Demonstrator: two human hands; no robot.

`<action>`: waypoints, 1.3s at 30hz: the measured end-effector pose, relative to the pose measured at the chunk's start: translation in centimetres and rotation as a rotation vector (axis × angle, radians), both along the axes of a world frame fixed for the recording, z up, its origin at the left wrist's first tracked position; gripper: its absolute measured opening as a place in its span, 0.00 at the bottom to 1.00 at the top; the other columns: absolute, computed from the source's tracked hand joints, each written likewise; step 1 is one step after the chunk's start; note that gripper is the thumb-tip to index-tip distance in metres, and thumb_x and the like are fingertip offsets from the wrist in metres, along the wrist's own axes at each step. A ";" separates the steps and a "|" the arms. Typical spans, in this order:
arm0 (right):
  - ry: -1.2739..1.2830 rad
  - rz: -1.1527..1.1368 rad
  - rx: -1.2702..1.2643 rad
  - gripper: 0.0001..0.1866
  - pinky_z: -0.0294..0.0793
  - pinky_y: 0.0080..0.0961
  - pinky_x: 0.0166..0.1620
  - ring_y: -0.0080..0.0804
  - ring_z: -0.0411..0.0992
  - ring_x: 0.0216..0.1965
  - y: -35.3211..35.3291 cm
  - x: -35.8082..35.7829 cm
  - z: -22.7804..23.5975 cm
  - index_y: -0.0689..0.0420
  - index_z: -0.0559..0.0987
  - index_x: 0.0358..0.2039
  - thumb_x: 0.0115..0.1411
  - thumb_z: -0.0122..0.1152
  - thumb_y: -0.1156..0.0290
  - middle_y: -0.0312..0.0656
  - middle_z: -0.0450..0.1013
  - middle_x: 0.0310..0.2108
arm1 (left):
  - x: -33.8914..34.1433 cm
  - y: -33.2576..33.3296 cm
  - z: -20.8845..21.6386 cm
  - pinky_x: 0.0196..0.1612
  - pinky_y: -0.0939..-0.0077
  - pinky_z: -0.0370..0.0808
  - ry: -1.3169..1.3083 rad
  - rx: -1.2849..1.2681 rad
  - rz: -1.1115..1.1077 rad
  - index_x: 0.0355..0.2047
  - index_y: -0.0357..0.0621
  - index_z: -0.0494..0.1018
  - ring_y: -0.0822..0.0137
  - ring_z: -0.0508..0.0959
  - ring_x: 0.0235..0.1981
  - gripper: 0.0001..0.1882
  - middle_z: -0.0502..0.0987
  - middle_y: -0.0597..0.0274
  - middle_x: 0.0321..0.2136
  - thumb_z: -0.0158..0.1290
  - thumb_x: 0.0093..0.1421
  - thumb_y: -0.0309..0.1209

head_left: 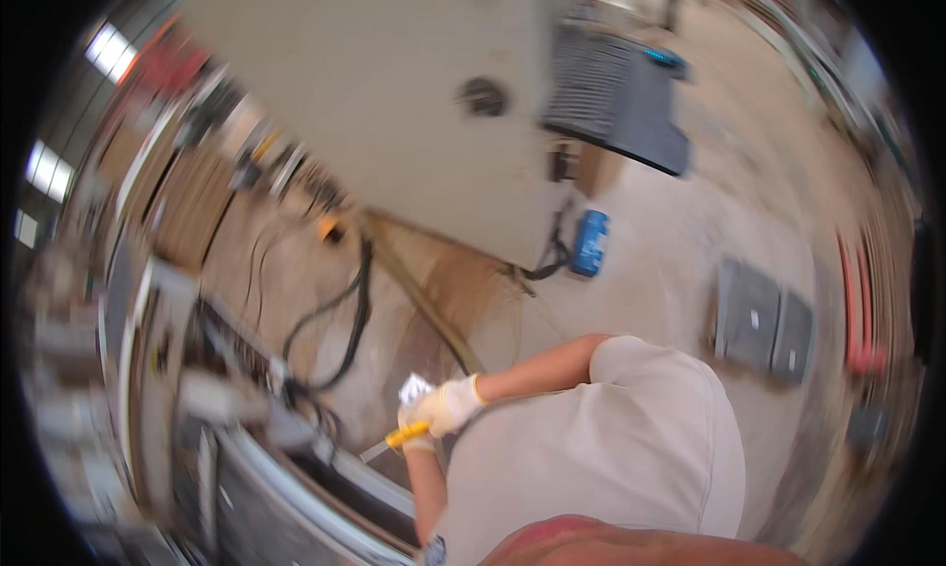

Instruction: The person uses a screwdriver to tighten screws on a machine, then operates a control panel. They pick up several dark rectangular panels and place them onto a large curved surface, arranging them in a pattern. The person then uses the screwdriver again on the machine.

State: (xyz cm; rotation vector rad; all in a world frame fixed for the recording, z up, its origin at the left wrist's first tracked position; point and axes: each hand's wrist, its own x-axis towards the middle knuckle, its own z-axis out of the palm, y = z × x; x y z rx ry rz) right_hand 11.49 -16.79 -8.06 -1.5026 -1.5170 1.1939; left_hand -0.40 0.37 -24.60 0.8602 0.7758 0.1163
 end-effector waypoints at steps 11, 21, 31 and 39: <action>0.198 0.368 -0.449 0.12 0.67 0.16 0.19 0.14 0.68 0.17 22.7 -3.9 2.7 0.54 0.77 0.43 0.68 0.62 0.60 0.32 0.73 0.23 | 5.1 12.9 1.7 0.33 0.71 0.80 -0.022 0.030 0.101 0.46 0.44 0.79 0.67 0.83 0.30 0.10 0.83 0.61 0.33 0.58 0.66 0.32; 0.163 -0.266 -0.431 0.07 0.66 0.24 0.16 0.24 0.66 0.13 50.0 6.2 -1.0 0.54 0.75 0.43 0.64 0.53 0.74 0.35 0.70 0.21 | -2.5 28.1 -5.1 0.35 0.69 0.81 0.137 -0.016 0.207 0.50 0.48 0.80 0.68 0.84 0.35 0.13 0.84 0.65 0.40 0.60 0.65 0.32; 0.031 -0.300 -0.373 0.05 0.65 0.27 0.15 0.25 0.64 0.12 68.6 16.6 -0.5 0.54 0.71 0.40 0.66 0.54 0.70 0.34 0.66 0.17 | -0.9 45.9 -1.9 0.35 0.71 0.83 0.217 0.034 0.268 0.51 0.41 0.79 0.67 0.85 0.38 0.15 0.84 0.61 0.43 0.60 0.65 0.30; 0.028 -0.154 -0.352 0.02 0.64 0.25 0.17 0.24 0.66 0.14 88.6 24.9 -0.8 0.52 0.72 0.39 0.67 0.53 0.71 0.33 0.68 0.22 | 11.8 57.1 -0.8 0.36 0.70 0.83 0.192 0.031 0.244 0.53 0.39 0.78 0.66 0.85 0.39 0.16 0.84 0.60 0.43 0.58 0.67 0.31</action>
